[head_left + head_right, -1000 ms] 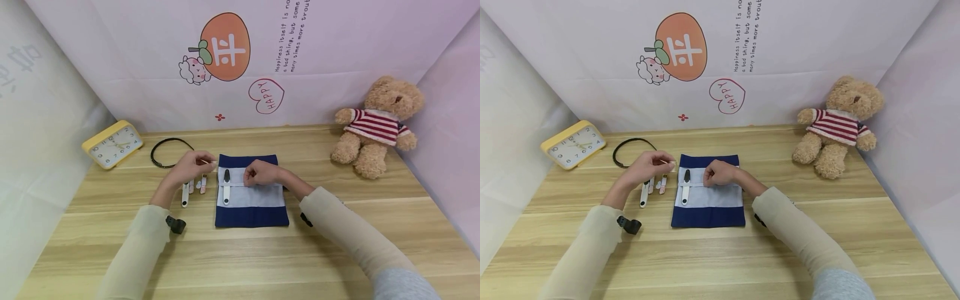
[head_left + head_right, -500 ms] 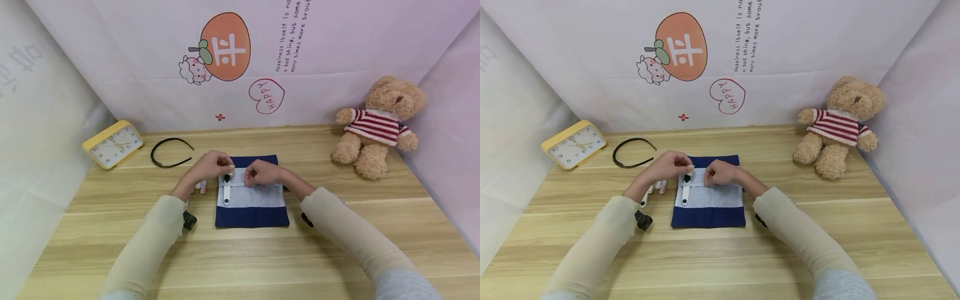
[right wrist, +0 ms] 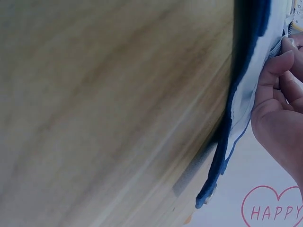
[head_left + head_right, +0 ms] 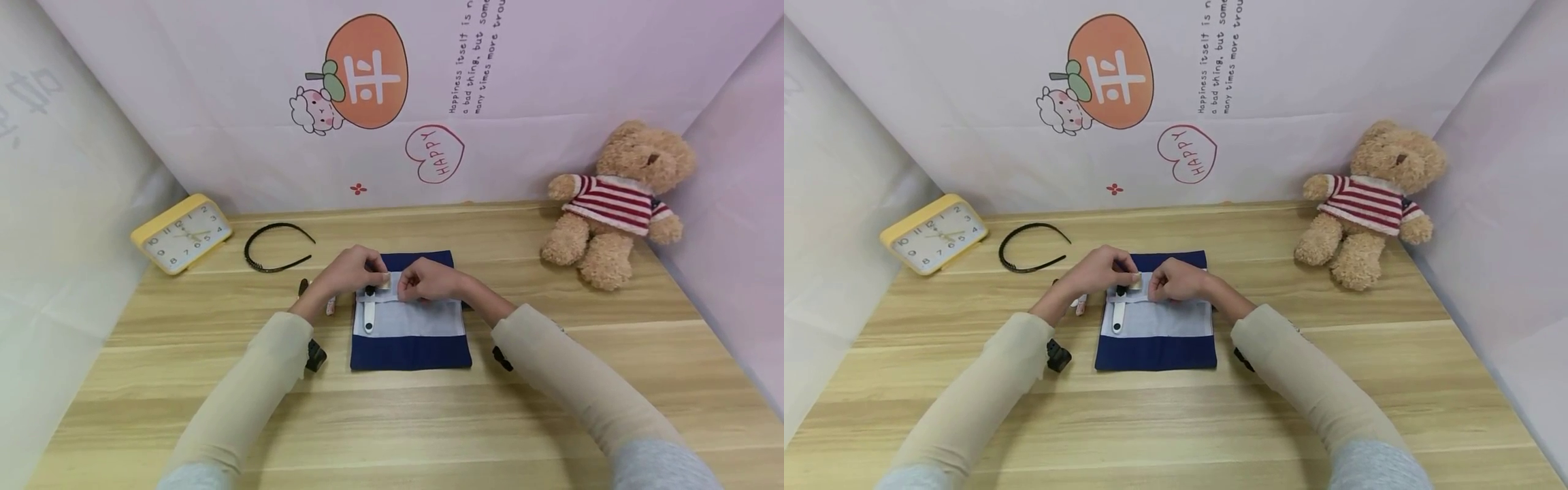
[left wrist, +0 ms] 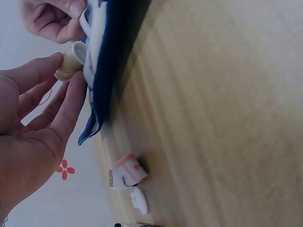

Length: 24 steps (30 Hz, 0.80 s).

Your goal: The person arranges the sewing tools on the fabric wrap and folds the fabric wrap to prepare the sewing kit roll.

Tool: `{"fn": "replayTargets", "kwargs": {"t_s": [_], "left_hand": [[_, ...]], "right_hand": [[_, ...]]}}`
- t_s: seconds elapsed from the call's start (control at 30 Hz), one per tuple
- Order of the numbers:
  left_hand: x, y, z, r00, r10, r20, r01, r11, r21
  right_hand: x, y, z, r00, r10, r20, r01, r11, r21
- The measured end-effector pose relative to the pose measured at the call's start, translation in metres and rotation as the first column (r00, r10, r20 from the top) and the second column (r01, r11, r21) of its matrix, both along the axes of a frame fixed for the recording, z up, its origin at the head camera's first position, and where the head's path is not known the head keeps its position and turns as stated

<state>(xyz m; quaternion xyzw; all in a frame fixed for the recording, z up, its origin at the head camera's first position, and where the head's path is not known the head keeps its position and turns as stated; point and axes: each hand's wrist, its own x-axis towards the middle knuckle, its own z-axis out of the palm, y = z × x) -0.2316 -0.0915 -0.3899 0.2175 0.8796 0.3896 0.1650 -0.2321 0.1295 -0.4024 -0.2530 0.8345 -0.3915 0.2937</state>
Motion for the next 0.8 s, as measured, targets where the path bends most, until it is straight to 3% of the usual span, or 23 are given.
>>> {"fn": "replayTargets", "kwargs": {"t_s": [0.23, 0.4, 0.8], "left_hand": [[0.0, 0.0052, -0.0012, 1.0, 0.009, -0.011, -0.01, 1.0, -0.024], [0.0002, 0.0066, 0.0006, 1.0, -0.019, -0.012, 0.018, 0.999, -0.036], [-0.0002, 0.0033, 0.0006, 0.988, -0.153, 0.031, 0.155, 0.985, -0.077]], "right_hand": [[-0.0002, 0.0005, -0.0011, 1.0, -0.002, 0.006, 0.002, 1.0, -0.01], [0.0003, 0.0002, -0.0009, 0.999, -0.008, 0.038, 0.009, 1.0, -0.026], [0.0002, 0.0016, -0.0025, 0.998, -0.012, 0.068, 0.016, 0.998, -0.058]]}}
